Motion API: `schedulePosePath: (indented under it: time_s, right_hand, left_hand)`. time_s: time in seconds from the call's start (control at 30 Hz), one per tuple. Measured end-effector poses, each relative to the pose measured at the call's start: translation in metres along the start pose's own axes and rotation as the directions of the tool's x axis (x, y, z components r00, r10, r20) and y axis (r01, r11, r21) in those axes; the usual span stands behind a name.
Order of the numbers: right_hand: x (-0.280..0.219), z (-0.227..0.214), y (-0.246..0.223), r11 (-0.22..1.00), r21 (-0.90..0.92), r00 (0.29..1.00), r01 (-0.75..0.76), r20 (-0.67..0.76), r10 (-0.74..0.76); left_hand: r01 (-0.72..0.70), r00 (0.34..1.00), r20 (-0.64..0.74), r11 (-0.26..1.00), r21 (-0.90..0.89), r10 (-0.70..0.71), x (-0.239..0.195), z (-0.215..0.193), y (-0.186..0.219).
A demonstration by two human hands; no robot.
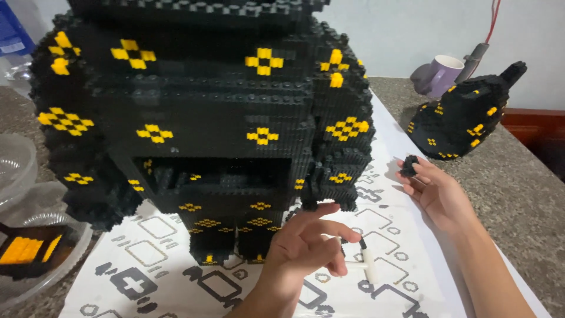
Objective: The person assembles a black and yellow Lego model by picking up small black pieces from a plastic plate and attaching them to the structure. They rotate the model to access different sides and continue adding pieces while referencing a printed instruction sheet on the table.
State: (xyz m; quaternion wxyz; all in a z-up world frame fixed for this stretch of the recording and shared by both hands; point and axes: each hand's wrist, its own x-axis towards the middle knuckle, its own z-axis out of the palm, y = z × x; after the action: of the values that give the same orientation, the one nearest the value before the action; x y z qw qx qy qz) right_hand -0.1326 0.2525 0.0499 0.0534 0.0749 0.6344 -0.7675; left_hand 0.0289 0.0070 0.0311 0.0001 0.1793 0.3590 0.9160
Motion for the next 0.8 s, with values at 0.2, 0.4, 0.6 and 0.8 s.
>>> schedulePosePath:
  time_s: [0.2, 0.4, 0.6, 0.8]
  right_hand:
    - [-0.006, 0.007, -0.005, 1.0, -0.024, 1.0, -0.018, -0.024, 0.017]
    - [-0.008, 0.011, -0.006, 0.998, -0.053, 0.999, -0.023, -0.044, 0.02]
    - [-0.011, 0.019, 0.002, 0.993, -0.113, 0.998, 0.023, -0.06, -0.03]
    - [0.01, 0.002, 0.021, 0.952, -0.273, 0.99, 0.14, 0.025, -0.138]
  left_hand:
    - [0.184, 0.969, -0.173, 0.982, 0.047, -0.173, 0.0, 0.009, 0.014]
    - [0.146, 0.973, -0.184, 0.989, 0.022, -0.139, 0.0, 0.01, 0.013]
    - [-0.221, 0.975, 0.191, 0.364, 0.905, 0.117, -0.001, 0.017, 0.016]
    - [-0.44, 0.898, 0.439, -0.072, 0.895, -0.021, -0.001, 0.001, -0.012]
